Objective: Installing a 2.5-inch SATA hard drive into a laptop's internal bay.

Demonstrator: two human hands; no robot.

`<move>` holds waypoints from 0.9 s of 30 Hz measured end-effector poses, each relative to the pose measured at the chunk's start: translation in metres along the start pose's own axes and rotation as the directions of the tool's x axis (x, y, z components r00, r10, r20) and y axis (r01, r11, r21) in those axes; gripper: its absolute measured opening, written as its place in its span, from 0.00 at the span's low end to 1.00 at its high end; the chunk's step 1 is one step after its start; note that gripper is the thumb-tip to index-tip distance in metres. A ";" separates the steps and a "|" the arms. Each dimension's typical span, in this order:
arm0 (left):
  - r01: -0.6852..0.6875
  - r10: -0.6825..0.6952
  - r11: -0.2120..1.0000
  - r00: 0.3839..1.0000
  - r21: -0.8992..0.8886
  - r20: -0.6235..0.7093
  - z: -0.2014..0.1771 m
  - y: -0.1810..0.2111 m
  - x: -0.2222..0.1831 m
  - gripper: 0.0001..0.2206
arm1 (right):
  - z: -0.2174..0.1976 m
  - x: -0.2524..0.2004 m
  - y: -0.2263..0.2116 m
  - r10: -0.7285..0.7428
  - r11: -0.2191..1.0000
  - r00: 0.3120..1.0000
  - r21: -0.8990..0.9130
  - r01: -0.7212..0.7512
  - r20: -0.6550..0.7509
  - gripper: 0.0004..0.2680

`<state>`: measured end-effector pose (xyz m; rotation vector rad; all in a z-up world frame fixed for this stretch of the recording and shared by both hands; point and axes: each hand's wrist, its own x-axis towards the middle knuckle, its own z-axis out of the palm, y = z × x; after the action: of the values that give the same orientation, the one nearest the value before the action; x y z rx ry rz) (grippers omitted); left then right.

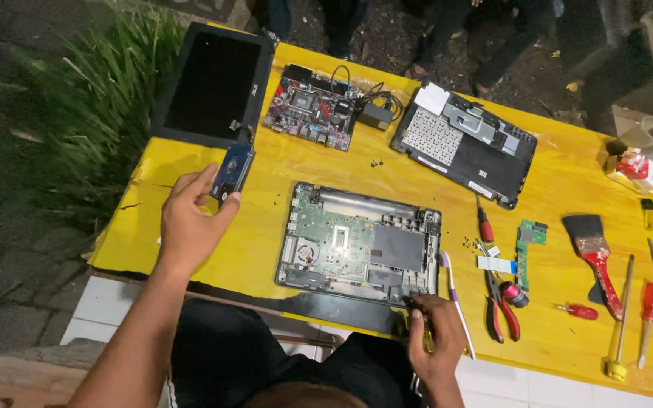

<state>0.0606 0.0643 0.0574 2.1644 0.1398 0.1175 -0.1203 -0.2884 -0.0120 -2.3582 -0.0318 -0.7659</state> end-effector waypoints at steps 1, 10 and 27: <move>0.004 -0.004 1.000 1.000 0.004 -0.002 -0.003 0.002 -0.004 0.28 | 0.000 0.001 -0.002 0.001 1.000 1.000 0.004 -0.001 0.004 0.06; 0.216 0.349 0.351 0.872 -0.911 0.342 0.031 -0.026 -0.049 0.18 | -0.005 0.004 -0.014 0.003 0.999 1.000 0.036 -0.002 -0.024 0.07; 0.295 0.532 0.427 0.683 -0.855 0.501 0.062 0.017 -0.101 0.18 | 0.019 0.010 -0.080 0.525 0.524 0.774 0.582 -0.622 0.354 0.12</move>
<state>-0.0298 -0.0104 0.0331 0.9255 -0.4965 -0.5112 -0.1188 -0.2164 0.0280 -1.5346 0.3536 -0.1831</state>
